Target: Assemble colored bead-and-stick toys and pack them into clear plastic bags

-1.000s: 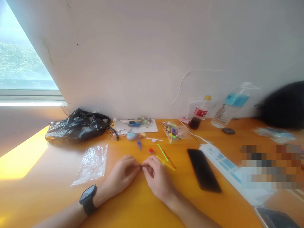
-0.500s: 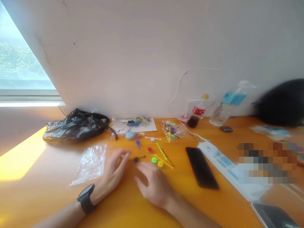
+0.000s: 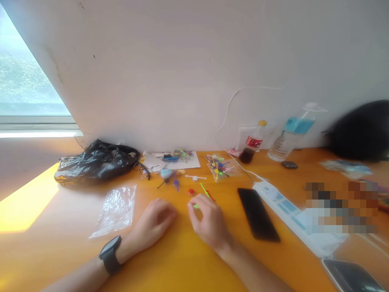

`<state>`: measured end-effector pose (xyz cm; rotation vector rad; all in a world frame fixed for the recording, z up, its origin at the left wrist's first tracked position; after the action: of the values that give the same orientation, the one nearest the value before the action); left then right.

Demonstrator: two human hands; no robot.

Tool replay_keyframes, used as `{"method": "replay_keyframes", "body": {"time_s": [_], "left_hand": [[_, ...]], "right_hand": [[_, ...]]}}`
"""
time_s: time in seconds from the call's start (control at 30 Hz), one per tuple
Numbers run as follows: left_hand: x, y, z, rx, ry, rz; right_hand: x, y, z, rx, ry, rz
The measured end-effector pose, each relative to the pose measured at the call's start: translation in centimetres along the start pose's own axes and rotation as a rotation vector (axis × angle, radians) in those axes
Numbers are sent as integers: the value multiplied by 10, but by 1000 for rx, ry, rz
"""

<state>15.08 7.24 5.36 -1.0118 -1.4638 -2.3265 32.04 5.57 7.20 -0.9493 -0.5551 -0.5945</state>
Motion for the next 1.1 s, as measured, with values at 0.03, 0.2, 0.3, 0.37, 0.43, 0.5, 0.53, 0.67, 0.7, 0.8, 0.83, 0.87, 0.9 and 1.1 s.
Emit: {"method": "replay_keyframes", "body": {"time_s": [0.03, 0.2, 0.3, 0.37, 0.43, 0.5, 0.53, 0.67, 0.7, 0.8, 0.83, 0.87, 0.9, 1.1], "left_hand": [[-1, 2, 0, -11, -15, 16], [-1, 3, 0, -27, -32, 40], [-2, 3, 0, -33, -34, 47], [-3, 2, 0, -37, -35, 51], [-4, 2, 1, -41, -40, 53], [-4, 2, 1, -40, -47, 53], [-4, 2, 1, -38, -48, 53], [-3, 3, 1, -31, -46, 56], [-4, 3, 1, -30, -45, 55], [-3, 0, 0, -14, -24, 26], [-2, -3, 0, -2, -5, 9], [-1, -5, -1, 11, 18, -10], [0, -7, -1, 22, 45, -26], [4, -14, -4, 22, 127, -23]], "right_hand": [[10, 11, 4, -42, 52, -51], [32, 60, 16, -209, 5, -400], [29, 78, 13, -271, -83, -514], [26, 85, 10, -292, -126, -528], [24, 88, 9, -297, -152, -514], [24, 90, 10, -296, -163, -508], [26, 90, 11, -296, -155, -512], [30, 86, 16, -293, -72, -418], [28, 84, 18, -283, -51, -344], [20, 75, 21, -219, 2, -121], [17, 71, 22, -194, 11, -76], [13, 67, 23, -170, 3, -42], [9, 63, 23, -147, -24, -11], [6, 43, 22, -127, -74, 252]]}}
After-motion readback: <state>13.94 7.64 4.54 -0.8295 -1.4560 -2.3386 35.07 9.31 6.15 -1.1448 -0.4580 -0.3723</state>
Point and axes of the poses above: each hand's wrist, its own z-axis towards the middle knuckle, its own x-axis out of the back of the hand, y = z × x, the point moved 9 cm from there along z, towards the middle knuckle, and after that the axes turned 2 degrees about z, right-handed, at the moved point
